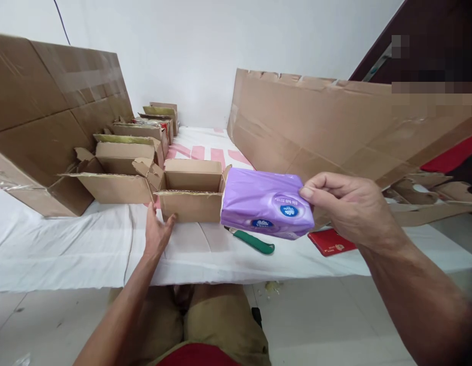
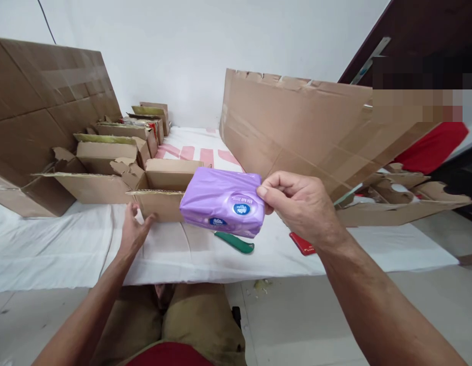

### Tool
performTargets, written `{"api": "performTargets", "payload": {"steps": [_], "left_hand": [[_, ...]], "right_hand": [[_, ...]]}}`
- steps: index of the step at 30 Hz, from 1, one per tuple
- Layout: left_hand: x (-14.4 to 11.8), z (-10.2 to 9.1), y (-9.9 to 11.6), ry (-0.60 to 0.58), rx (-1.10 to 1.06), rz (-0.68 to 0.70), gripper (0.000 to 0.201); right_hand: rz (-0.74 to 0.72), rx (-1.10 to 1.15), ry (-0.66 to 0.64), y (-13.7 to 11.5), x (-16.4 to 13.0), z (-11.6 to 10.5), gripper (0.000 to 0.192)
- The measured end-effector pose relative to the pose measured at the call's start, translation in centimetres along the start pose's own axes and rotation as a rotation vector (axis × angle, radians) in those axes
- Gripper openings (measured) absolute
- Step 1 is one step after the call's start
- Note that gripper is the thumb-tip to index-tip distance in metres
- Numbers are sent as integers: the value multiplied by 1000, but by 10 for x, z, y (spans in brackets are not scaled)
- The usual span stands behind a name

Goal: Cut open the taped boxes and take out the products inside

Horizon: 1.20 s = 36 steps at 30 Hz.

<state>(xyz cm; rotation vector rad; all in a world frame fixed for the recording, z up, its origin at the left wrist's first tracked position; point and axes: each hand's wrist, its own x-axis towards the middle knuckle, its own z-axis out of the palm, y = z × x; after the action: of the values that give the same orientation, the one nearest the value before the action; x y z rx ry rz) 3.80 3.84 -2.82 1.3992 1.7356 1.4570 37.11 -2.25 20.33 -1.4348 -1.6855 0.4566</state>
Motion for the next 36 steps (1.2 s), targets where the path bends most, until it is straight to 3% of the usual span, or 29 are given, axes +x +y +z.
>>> {"api": "performTargets", "payload": {"steps": [3,4,7,9,11,13,15,18,22,25,27,32,36], "left_hand": [[-38,-21,6,174,-47,25,68],[-52,-28,9,176,-74,10,62],[-86,-40,25,-95,-272,-77,53],[-94,-40,40,-298,-490,-147,68],[-96,-38,58,-427,-691,-214,89],[-96,-37,74,-495,-805,-261,99],[-96,-39,86,-517,-843,-291,97],[-97,-47,92,-462,-860,-288,90],[-92,-57,91,-355,-860,-190,89],[-85,-60,94,-346,-849,-81,86],[-79,-60,98,-392,-831,11,81],[-58,-58,110,-457,-760,208,65],[-47,-58,122,-412,-763,323,57]], "right_hand": [[-12,0,-36,6,-8,0,34],[-17,10,-51,8,-10,1,35],[-37,54,-122,13,-14,13,36],[-74,97,-180,13,-16,26,37],[-120,117,-220,11,-18,39,37],[-174,107,-247,10,-22,51,33],[-238,95,-268,10,-28,62,29],[-290,140,-275,14,-36,76,27],[-233,343,-300,25,-40,92,31],[-133,508,-488,31,-39,103,70],[-91,586,-542,32,-38,109,77],[-86,645,-335,27,-36,115,66],[-112,684,-295,19,-33,111,71]]}}
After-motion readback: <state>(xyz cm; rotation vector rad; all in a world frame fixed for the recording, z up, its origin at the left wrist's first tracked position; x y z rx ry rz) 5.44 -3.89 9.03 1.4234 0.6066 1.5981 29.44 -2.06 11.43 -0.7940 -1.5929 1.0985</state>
